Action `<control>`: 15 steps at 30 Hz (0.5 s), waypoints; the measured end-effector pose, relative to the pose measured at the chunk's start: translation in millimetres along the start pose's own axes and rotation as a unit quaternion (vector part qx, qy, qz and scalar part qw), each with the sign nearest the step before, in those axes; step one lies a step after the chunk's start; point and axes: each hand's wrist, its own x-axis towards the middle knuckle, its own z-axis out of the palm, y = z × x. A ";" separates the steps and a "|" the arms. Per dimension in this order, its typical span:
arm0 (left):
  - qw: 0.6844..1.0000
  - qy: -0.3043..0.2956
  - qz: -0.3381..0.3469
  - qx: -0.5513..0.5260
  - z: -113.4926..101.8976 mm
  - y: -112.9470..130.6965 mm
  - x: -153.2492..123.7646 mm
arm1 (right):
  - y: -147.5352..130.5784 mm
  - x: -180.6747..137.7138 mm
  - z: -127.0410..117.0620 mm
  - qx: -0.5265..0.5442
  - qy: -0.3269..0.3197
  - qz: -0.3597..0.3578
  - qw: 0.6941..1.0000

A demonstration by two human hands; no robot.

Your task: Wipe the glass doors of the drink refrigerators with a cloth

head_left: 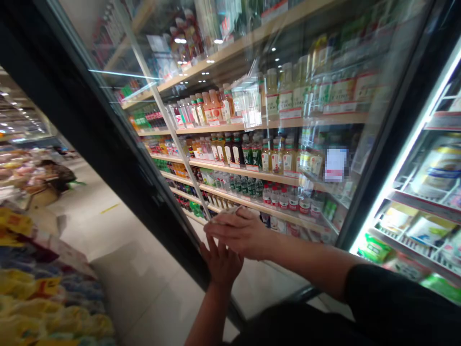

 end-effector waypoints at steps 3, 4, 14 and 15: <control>1.000 -0.012 -0.002 0.013 -3.5 1.2 7.9 | 23.4 6.8 -15.5 0.004 0.061 0.088 0.994; 1.000 -0.011 -0.002 0.018 -4.9 2.0 10.8 | 31.4 7.4 -19.7 -0.005 0.090 0.128 0.988; 1.000 -0.009 0.012 0.000 -6.1 0.1 11.5 | 12.8 -65.7 -10.8 -0.029 0.041 0.045 0.998; 1.000 -0.007 0.009 0.000 -5.5 -0.1 11.8 | 20.8 -67.1 -16.0 -0.034 0.052 0.075 0.995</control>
